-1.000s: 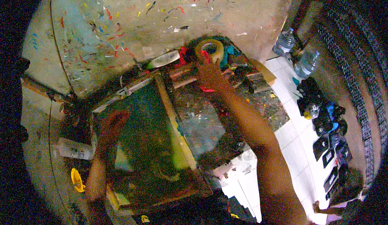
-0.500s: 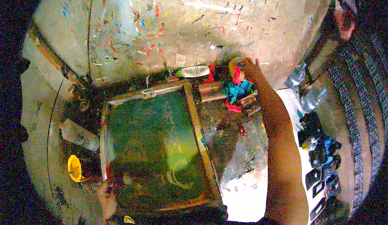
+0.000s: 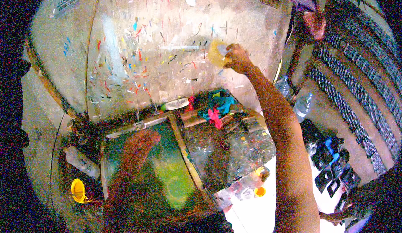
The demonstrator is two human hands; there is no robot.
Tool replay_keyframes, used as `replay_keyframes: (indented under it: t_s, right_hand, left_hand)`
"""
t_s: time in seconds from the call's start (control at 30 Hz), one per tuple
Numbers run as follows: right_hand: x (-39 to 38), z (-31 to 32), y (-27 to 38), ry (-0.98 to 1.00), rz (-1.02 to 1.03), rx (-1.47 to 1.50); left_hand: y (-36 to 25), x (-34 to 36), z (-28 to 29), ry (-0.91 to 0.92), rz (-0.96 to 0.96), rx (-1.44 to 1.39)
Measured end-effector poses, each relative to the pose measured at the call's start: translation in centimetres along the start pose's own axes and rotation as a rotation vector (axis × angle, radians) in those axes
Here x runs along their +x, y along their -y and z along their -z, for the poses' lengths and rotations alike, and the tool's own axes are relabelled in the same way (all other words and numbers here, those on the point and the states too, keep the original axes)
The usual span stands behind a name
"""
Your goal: The person wipes a screen printing frame with a red cloth, then uses a roll of masking tape to seal the edges of the frame. They repeatedly tear tape, apply it along the frame borders, and smooth it down with their fingers.
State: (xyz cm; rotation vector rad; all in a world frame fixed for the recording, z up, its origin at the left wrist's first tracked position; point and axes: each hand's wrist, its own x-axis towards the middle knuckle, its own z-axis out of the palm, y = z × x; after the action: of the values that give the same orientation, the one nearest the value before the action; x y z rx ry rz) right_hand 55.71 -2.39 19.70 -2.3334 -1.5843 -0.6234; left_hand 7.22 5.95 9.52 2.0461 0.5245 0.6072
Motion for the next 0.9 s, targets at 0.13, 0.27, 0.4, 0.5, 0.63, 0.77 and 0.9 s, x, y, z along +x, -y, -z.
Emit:
replay_keyframes:
  t_s: [0.13, 0.27, 0.4, 0.5, 0.63, 0.77, 0.9]
  right_hand:
    - [-4.8, -0.5, 4.2, 0.052, 0.035, 0.6]
    - [-15.4, 1.1, 9.5, 0.209, 0.017, 0.811]
    - [-24.3, 4.2, 15.4, 0.239, 0.136, 0.708]
    - [-28.2, 6.2, 18.6, 0.233, 0.131, 0.573]
    - [-31.5, 7.9, 20.6, 0.265, 0.191, 0.486]
    - [-36.2, 9.7, 22.2, 0.419, 0.055, 0.727]
    - [-42.5, 10.5, 23.8, 0.703, -0.253, 0.883]
  left_hand:
    - [0.9, 6.8, -1.8, -0.106, -0.231, -0.177]
    - [1.3, 10.1, -4.4, -0.064, -0.183, -0.294]
    - [1.6, 7.0, -6.5, 0.21, -0.235, -0.42]
    - [1.7, 3.8, -7.0, 0.453, -0.222, -0.333]
    - [1.7, -0.1, -7.9, 0.397, -0.282, -0.222]
    - [1.5, -4.4, -7.9, 0.58, -0.111, -0.517]
    - [-0.6, -8.1, -6.4, 0.666, -0.165, -0.437]
